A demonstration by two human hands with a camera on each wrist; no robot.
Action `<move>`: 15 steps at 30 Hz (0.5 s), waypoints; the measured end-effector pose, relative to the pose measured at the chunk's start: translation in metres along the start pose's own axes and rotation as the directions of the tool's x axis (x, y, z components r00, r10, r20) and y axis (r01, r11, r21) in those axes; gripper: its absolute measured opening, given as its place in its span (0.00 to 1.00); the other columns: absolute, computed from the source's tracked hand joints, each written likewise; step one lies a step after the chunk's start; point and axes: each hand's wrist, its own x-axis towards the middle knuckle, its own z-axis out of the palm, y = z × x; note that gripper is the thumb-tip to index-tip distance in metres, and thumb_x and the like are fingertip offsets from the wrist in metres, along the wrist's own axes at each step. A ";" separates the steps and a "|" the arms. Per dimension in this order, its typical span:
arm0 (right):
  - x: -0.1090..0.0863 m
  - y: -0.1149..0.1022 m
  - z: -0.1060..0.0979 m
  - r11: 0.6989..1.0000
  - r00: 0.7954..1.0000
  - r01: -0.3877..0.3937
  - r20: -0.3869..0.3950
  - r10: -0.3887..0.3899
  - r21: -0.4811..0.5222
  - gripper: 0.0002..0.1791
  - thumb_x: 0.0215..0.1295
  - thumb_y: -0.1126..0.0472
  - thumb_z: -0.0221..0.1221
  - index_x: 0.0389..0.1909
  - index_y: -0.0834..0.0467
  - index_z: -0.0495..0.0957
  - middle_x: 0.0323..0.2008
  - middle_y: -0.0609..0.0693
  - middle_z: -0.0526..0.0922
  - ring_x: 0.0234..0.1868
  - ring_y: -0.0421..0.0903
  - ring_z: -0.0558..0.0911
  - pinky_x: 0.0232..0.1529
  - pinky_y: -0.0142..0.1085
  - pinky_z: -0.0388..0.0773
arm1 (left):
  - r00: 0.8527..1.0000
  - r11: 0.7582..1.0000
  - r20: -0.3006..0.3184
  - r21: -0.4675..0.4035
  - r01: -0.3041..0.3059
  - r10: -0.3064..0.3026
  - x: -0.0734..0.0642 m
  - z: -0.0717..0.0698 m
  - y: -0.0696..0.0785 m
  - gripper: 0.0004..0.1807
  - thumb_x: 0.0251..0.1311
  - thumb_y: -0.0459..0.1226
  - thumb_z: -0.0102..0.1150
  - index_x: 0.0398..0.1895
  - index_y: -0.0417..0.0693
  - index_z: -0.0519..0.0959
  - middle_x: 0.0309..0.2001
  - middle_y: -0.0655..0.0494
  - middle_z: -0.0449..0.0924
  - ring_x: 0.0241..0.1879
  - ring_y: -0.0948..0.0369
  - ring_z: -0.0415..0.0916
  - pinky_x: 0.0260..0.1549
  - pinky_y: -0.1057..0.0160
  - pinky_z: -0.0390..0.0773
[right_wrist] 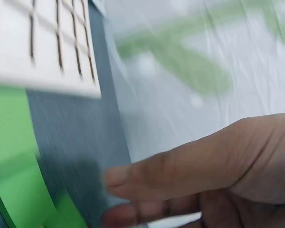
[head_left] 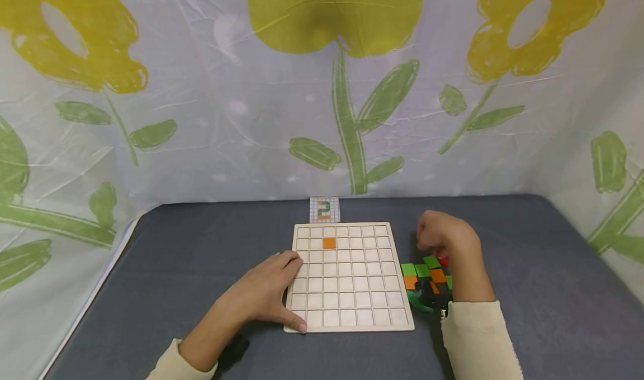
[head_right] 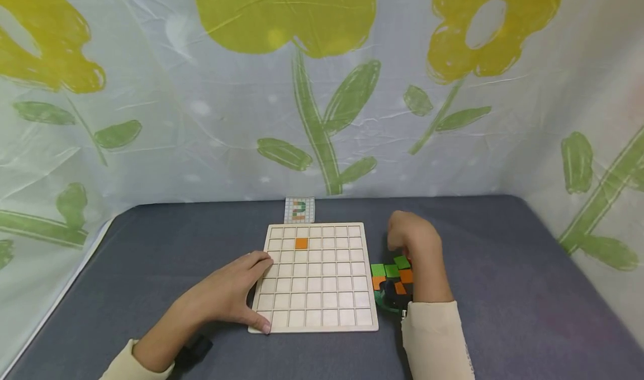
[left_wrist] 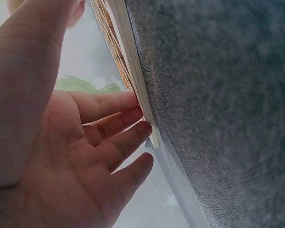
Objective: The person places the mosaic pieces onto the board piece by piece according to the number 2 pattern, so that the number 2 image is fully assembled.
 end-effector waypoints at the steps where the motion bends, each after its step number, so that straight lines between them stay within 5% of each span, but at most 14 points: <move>1: -0.003 0.007 -0.002 0.999 0.999 -0.046 0.013 0.045 0.029 0.17 0.64 0.71 0.60 0.17 0.57 0.71 0.18 0.48 0.69 0.16 0.43 0.67 0.20 0.34 0.70 | 1.000 1.000 0.002 -0.002 -0.001 0.001 0.000 0.000 0.000 0.65 0.31 0.78 0.66 0.64 0.38 0.71 0.60 0.49 0.69 0.57 0.51 0.71 0.57 0.49 0.73; 6: -0.010 0.029 -0.001 0.991 0.990 -0.126 0.063 0.123 0.035 0.22 0.62 0.65 0.63 0.11 0.52 0.66 0.14 0.48 0.68 0.14 0.43 0.69 0.17 0.32 0.69 | 1.000 1.000 0.007 -0.011 -0.003 0.003 0.001 0.000 0.000 0.65 0.32 0.77 0.68 0.65 0.37 0.70 0.61 0.48 0.69 0.57 0.51 0.71 0.56 0.50 0.73; 15: 0.002 0.026 0.002 0.990 0.996 -0.052 0.062 0.060 -0.127 0.23 0.54 0.66 0.67 0.07 0.52 0.67 0.10 0.45 0.62 0.13 0.40 0.60 0.18 0.31 0.57 | 1.000 1.000 0.014 -0.009 -0.002 0.002 0.000 0.001 -0.001 0.65 0.32 0.77 0.68 0.65 0.36 0.70 0.62 0.47 0.68 0.57 0.51 0.71 0.57 0.50 0.73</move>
